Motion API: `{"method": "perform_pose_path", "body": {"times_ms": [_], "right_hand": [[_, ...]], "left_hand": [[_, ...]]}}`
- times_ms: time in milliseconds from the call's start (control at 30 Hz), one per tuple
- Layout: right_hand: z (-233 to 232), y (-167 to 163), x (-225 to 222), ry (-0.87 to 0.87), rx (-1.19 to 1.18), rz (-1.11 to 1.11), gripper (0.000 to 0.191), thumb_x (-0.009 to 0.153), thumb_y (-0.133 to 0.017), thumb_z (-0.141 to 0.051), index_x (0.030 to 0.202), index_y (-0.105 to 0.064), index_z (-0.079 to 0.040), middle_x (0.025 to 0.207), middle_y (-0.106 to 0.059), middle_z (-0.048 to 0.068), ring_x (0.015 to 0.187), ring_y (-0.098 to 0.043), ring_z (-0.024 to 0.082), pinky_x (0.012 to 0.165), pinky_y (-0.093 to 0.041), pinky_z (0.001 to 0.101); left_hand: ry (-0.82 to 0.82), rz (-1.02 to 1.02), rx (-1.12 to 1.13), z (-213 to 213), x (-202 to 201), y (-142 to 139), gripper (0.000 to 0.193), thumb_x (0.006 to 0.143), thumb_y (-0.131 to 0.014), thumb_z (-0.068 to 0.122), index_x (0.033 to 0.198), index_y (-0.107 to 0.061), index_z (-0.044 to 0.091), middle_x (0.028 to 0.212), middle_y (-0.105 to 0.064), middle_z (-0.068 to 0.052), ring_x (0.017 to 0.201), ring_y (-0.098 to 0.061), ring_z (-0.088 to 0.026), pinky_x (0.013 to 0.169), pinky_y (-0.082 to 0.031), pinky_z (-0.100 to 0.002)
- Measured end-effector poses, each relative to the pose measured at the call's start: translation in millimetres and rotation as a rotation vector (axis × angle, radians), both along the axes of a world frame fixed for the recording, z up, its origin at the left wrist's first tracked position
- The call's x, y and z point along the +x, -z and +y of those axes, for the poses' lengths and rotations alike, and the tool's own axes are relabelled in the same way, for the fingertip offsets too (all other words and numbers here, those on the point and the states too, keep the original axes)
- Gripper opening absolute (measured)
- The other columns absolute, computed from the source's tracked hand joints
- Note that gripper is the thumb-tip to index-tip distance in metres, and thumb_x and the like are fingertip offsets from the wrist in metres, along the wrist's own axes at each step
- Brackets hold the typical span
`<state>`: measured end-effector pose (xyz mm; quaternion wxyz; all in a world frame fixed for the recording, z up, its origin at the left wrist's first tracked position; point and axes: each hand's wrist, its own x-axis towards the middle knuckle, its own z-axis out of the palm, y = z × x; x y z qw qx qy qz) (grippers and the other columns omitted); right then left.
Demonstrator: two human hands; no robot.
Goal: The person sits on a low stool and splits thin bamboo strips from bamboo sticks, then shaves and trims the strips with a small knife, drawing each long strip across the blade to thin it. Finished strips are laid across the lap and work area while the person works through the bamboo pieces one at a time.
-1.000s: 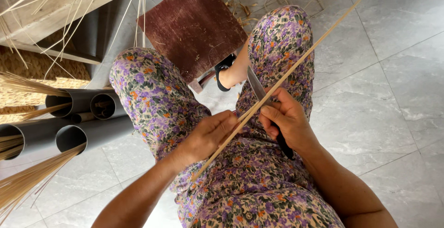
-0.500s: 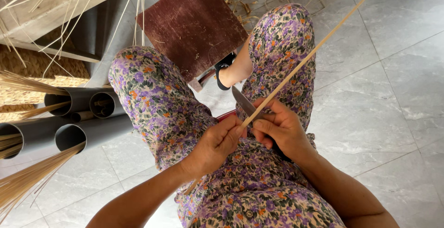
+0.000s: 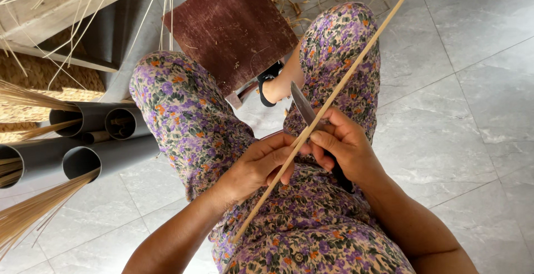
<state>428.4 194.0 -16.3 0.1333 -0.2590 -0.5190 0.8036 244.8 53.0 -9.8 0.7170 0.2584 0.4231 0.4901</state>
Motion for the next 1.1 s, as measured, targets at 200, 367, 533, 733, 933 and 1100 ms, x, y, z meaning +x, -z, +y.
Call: {"method": "perform_pose_path", "body": {"times_ms": [200,367,533,733,933,1100], "right_hand": [[-4,-1,-4,0.038,0.012,-0.007,0.033,0.105,-0.052,-0.012,0.136,-0.047,-0.001,0.066,-0.055,0.001,0.049,-0.045,0.006,0.045,-0.038,0.0214],[-11,-5,1,-0.013,-0.011,-0.09,0.049,0.101,-0.052,-0.011,0.148,-0.039,-0.003,0.065,-0.057,0.002,0.045,-0.046,0.007,0.042,-0.039,0.0224],[-14,-5,8,-0.026,0.023,-0.057,0.059,0.103,-0.052,-0.012,0.159,-0.034,-0.003,0.064,-0.053,0.0,0.048,-0.044,0.006,0.045,-0.039,0.0222],[-11,1,13,-0.054,0.017,-0.079,0.059,0.103,-0.053,-0.012,0.158,-0.035,-0.003,0.064,-0.053,0.001,0.047,-0.043,0.006,0.043,-0.038,0.0225],[-5,7,19,-0.087,-0.056,-0.052,0.061,0.102,-0.053,-0.013,0.159,-0.033,-0.005,0.062,-0.052,0.001,0.045,-0.043,0.006,0.041,-0.037,0.023],[-1,8,16,-0.125,-0.092,-0.014,0.062,0.103,-0.053,-0.016,0.161,-0.031,-0.008,0.061,-0.052,0.0,0.044,-0.043,0.005,0.041,-0.039,0.0229]], "left_hand": [[-0.189,0.405,0.174,2,13,11,0.028,0.115,-0.049,0.023,0.114,-0.069,0.003,0.076,-0.055,0.002,0.067,-0.047,-0.003,0.057,-0.04,-0.022],[-0.348,0.385,0.1,6,7,14,0.026,0.111,-0.047,0.023,0.106,-0.066,0.005,0.078,-0.059,0.005,0.064,-0.047,-0.003,0.056,-0.039,-0.021],[-0.372,0.241,0.102,3,1,2,0.026,0.115,-0.048,0.023,0.105,-0.065,0.005,0.08,-0.055,0.006,0.064,-0.041,-0.001,0.056,-0.033,-0.02],[-0.372,0.162,0.032,5,0,-3,0.027,0.111,-0.049,0.026,0.102,-0.065,0.006,0.073,-0.054,0.007,0.054,-0.037,-0.001,0.048,-0.028,-0.02],[-0.329,0.076,0.068,3,-6,4,0.026,0.112,-0.048,0.024,0.105,-0.065,0.006,0.068,-0.049,0.007,0.053,-0.037,-0.001,0.048,-0.028,-0.02],[-0.361,0.179,0.095,4,-1,15,0.023,0.112,-0.048,0.016,0.106,-0.066,0.003,0.079,-0.057,0.007,0.06,-0.039,-0.001,0.053,-0.03,-0.02]]}}
